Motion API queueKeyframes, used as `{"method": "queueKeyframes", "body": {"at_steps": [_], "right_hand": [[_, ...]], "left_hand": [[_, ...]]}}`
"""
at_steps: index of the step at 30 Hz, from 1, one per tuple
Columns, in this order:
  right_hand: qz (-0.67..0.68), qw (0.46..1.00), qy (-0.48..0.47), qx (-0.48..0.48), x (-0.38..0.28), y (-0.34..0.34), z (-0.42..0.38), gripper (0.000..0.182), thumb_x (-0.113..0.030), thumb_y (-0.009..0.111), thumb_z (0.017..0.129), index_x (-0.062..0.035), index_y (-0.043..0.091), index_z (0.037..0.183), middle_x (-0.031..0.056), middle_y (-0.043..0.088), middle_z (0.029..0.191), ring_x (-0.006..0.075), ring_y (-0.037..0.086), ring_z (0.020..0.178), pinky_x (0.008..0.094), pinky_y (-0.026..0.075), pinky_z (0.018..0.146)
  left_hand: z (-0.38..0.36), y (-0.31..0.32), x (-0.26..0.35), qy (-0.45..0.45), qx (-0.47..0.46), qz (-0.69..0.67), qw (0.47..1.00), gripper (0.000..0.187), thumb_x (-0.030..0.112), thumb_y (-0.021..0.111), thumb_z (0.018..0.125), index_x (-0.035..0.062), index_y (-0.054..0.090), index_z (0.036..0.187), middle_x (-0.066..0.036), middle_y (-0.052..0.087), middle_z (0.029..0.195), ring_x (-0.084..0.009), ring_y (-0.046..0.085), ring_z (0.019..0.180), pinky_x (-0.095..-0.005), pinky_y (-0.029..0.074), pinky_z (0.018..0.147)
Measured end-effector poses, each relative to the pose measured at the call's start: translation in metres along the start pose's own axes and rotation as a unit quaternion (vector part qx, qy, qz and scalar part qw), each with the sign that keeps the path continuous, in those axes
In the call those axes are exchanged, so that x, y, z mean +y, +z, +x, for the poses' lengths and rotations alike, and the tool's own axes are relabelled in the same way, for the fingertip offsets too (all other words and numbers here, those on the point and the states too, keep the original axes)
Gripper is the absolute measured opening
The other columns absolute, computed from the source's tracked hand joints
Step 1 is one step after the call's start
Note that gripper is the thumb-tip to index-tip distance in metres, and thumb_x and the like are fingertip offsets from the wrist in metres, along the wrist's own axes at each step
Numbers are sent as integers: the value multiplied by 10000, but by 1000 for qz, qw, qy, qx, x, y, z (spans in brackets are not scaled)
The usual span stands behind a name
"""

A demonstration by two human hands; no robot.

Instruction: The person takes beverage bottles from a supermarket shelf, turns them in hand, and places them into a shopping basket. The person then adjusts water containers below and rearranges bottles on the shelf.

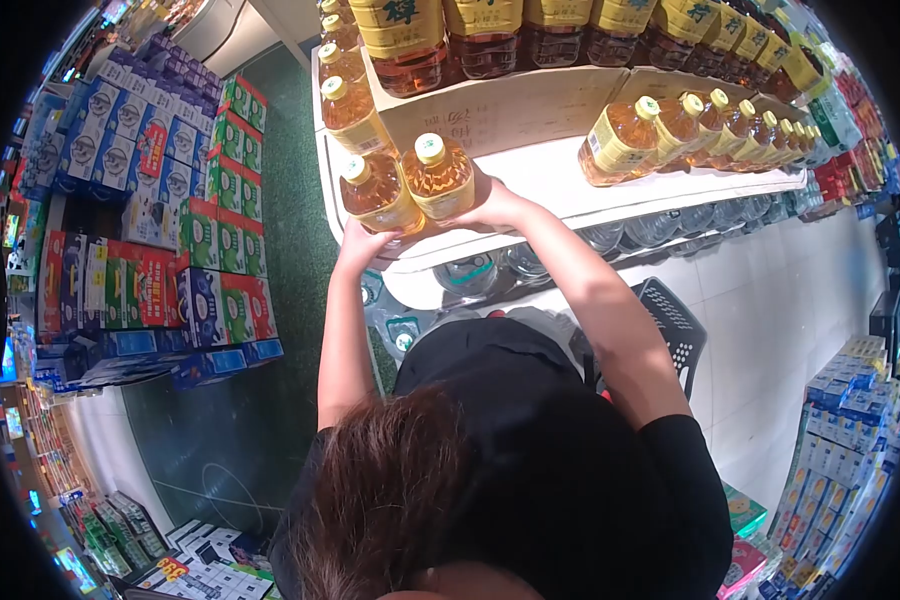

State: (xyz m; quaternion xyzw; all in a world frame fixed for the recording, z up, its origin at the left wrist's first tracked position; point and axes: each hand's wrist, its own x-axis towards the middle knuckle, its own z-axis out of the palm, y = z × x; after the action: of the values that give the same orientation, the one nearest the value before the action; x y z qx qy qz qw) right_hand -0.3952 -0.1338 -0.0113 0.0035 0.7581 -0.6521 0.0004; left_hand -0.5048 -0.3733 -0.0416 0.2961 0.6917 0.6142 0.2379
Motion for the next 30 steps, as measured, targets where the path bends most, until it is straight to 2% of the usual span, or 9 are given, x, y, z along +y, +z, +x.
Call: {"method": "queueKeyframes", "body": {"at_steps": [3,6,10,12,16,19,22,24,30], "right_hand": [[31,999,-9,2,1,1,2,599,-69,779,686,-56,494,1213,35,594,1118,121,552,985,281,489,810],[13,999,47,-11,-14,1,-1,582,-102,786,690,-60,509,1200,27,610,1069,105,562,913,262,502,729],[23,999,36,9,-10,5,-2,557,-134,800,686,-65,535,1170,21,621,1020,97,567,858,247,503,678],[20,995,97,5,-22,3,-6,576,-130,806,677,-61,528,1176,28,619,1021,93,568,853,237,502,662],[46,998,9,40,-14,7,-8,603,-129,812,663,-49,513,1181,36,625,980,97,582,779,246,507,641],[16,998,54,24,-29,6,-12,698,-91,791,665,-79,420,1256,59,578,1077,121,544,909,275,482,751],[7,995,95,-7,-36,6,-11,913,-25,762,664,-123,232,1401,83,472,1301,173,464,1165,320,426,958],[6,998,57,-13,-28,7,-8,911,-7,749,666,-126,228,1403,80,466,1306,176,459,1172,320,424,960],[31,998,50,-8,-26,7,-11,900,2,738,670,-123,227,1401,76,461,1305,180,450,1182,319,416,967]], "left_hand": [[2,-3,2,3,-8,-22,1000,751,67,818,611,12,396,1231,-102,558,1176,-192,544,1089,-338,438,940],[4,-5,-7,7,8,-1,1000,758,62,819,607,16,395,1233,-99,558,1173,-189,544,1086,-337,440,937],[2,-3,-4,-10,16,-6,1000,733,52,811,613,23,410,1226,-87,564,1165,-179,552,1072,-330,449,926],[3,-4,-11,12,-6,-46,999,687,47,795,628,21,431,1210,-81,578,1143,-175,562,1055,-323,459,909],[-2,-2,-7,-29,26,-9,999,618,51,780,643,18,470,1176,-72,599,1101,-170,578,1008,-317,465,882],[-1,-3,-9,-28,18,0,999,615,50,778,644,12,471,1175,-77,603,1089,-169,583,984,-317,465,867],[-1,-5,-14,-13,20,-4,1000,601,51,776,646,7,477,1167,-81,603,1088,-170,583,979,-316,466,857],[-1,-4,-16,-15,28,-1,1000,587,54,773,650,5,483,1158,-82,603,1086,-171,583,976,-315,466,853],[-3,-3,-14,-21,19,-14,999,594,68,771,664,2,470,1172,-87,599,1090,-178,581,981,-314,463,859]]}}
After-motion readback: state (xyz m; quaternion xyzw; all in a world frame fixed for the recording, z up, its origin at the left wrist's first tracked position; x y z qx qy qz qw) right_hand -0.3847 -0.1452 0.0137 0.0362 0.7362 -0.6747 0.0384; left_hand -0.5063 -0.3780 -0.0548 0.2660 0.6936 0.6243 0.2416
